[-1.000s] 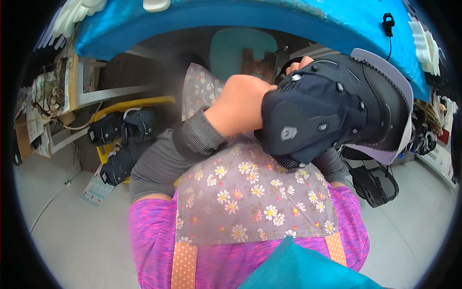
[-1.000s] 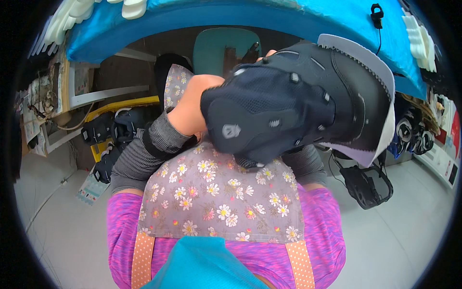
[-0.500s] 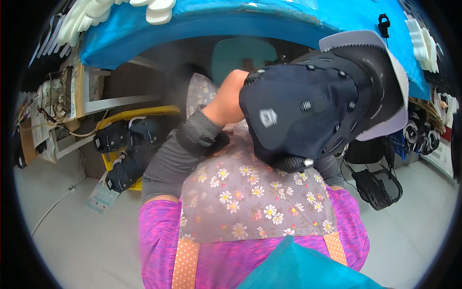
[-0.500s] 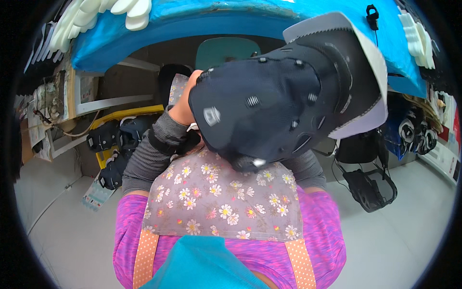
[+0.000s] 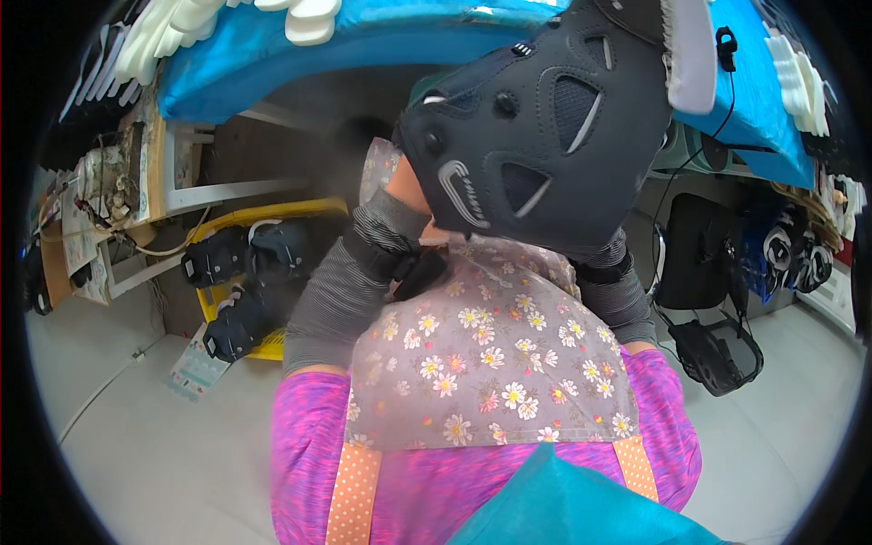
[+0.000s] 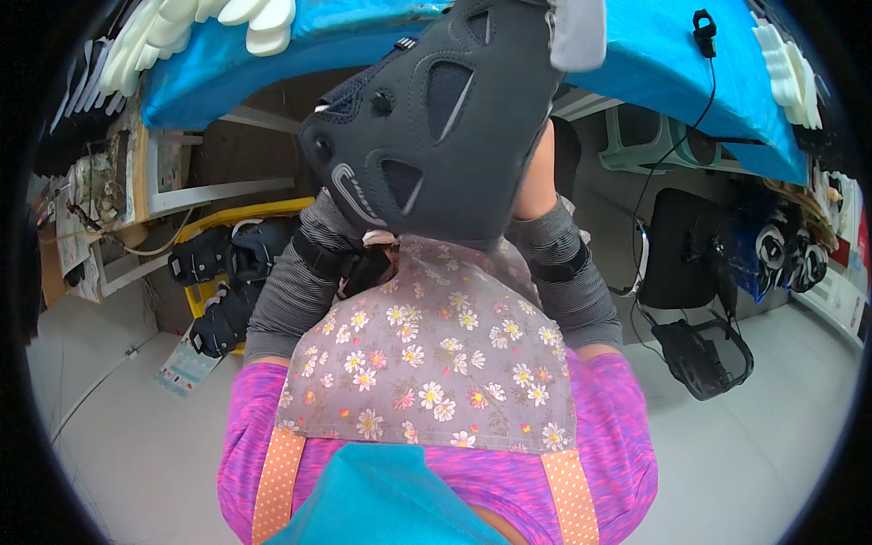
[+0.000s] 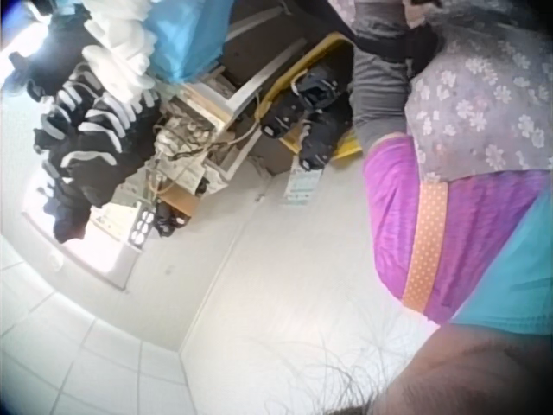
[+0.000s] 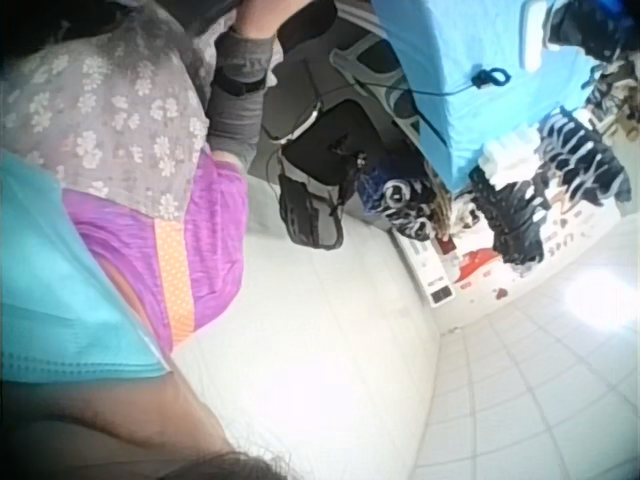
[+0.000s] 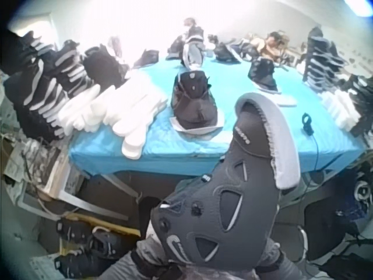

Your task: The person handles a shoe upper and inserts a white foam padding into the interior of the shoe.

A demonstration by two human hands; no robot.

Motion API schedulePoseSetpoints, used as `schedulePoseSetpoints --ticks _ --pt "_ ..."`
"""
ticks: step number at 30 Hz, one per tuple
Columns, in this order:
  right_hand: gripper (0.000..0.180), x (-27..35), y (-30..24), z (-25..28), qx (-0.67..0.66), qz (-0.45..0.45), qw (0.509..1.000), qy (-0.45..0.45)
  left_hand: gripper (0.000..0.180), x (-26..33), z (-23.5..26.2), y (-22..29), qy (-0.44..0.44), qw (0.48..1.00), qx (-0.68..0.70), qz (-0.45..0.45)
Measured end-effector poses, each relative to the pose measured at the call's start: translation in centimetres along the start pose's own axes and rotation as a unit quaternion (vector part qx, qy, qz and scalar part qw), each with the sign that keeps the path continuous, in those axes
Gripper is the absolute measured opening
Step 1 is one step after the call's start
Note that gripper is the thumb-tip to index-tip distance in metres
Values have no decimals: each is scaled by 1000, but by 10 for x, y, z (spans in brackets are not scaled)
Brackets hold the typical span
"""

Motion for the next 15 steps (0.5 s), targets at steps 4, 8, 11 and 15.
schedulePoseSetpoints --ticks 4,8,11,15 --pt "22 -20 10 6 82 -54 993 69 76 21 -40 28 -192 867 457 51" --pt "27 -40 6 -8 51 -125 979 150 106 30 -50 50 -265 818 511 -8" --pt "28 -46 12 -22 41 -140 978 147 89 30 -42 49 -155 891 426 4" --pt "33 -17 42 -36 73 -58 994 -58 45 24 -8 50 37 926 375 31"
Point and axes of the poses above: each hand's wrist, its own x-axis away from the middle knuckle, its own z-axis out of the back of the hand, y = z × x, the point moved 9 cm from there along -x, towards the middle knuckle, and after that the axes turned 15 degrees about z, right-handed, at the moved point
